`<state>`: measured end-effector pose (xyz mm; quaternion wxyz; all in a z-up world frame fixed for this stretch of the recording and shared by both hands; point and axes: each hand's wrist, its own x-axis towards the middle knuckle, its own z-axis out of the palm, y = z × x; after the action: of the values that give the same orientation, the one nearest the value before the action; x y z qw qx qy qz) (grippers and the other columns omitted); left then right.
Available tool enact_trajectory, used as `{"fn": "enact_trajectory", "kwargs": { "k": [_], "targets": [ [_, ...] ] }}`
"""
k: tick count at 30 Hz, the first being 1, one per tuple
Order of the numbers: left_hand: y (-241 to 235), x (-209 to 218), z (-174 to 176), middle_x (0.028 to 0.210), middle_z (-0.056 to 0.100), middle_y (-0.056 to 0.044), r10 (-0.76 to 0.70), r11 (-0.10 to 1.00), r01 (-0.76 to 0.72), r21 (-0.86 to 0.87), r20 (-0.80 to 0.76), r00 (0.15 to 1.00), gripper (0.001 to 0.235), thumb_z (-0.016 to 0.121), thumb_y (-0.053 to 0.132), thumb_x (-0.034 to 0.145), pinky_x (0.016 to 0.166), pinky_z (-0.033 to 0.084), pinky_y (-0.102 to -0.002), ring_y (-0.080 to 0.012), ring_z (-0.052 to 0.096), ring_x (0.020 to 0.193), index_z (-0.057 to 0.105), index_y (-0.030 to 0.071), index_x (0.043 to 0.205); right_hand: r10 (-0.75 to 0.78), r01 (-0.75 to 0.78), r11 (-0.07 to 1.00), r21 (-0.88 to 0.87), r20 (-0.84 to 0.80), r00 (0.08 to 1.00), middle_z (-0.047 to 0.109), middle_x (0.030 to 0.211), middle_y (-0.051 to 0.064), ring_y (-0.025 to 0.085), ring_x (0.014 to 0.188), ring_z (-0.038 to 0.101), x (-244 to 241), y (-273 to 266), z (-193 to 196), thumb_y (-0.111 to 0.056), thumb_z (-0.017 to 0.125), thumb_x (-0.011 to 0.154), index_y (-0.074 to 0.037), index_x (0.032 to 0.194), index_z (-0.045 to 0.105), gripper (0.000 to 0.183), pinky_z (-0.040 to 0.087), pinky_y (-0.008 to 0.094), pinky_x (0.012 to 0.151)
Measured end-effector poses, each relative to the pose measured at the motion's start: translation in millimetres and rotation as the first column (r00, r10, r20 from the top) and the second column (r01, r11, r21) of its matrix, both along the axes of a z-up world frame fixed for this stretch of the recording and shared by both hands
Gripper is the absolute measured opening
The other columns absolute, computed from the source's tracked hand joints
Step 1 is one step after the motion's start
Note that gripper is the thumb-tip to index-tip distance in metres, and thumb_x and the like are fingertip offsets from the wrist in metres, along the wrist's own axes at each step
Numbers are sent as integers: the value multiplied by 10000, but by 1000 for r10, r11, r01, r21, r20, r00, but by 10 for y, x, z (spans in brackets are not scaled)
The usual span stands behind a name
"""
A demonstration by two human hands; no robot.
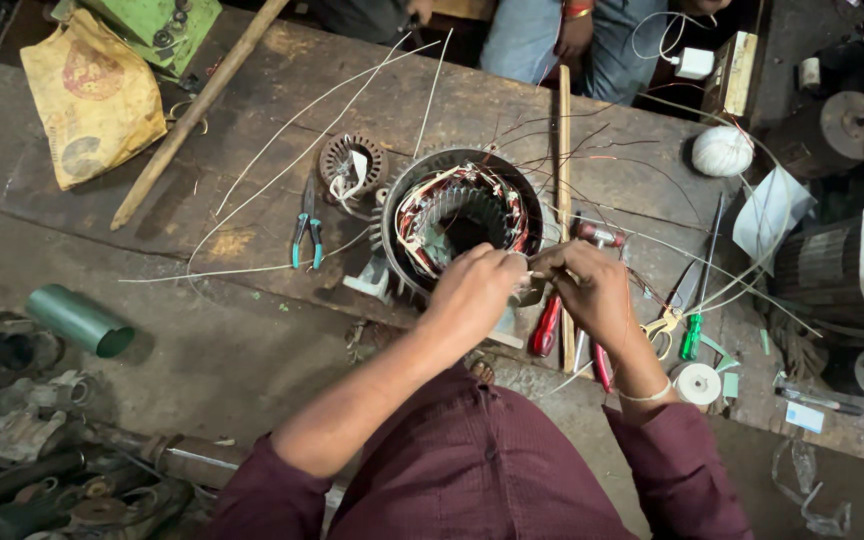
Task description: The person works on an electric motor stator, using pliers to cut and adjust copper wires and a wooden stick to push wires into slots. The person then opens a wallet and counts cash while another person stands nearby.
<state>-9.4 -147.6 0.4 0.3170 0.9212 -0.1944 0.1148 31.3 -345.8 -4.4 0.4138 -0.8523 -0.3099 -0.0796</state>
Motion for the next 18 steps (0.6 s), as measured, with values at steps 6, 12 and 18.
{"fn": "enact_trajectory", "kwargs": {
  "k": [6,12,18],
  "targets": [
    [3,66,91,885,676,-163,-15,999,13,-43,-31,999,91,657,56,872,692,554,-448,-330,678,806,605,3,924,63,-62,996,-67,10,998,742,991,78,261,909,714,78,17,99,-20,779,846,-52,961,692,148,557,361,791],
    [139,27,122,805,703,-166,88,994,-93,-54,-81,993,225,641,224,969,558,564,-472,-376,704,665,617,14,892,173,-169,978,-127,28,984,708,939,79,308,911,668,163,127,204,-61,768,847,-82,1001,662,189,527,410,801],
    [89,157,98,747,699,-160,120,984,-78,160,-275,954,349,602,374,1065,632,572,-471,-350,735,734,667,76,894,132,-125,966,-224,16,991,695,885,83,316,891,673,223,163,295,-82,774,825,-101,990,679,191,536,412,786]
  ]
}}
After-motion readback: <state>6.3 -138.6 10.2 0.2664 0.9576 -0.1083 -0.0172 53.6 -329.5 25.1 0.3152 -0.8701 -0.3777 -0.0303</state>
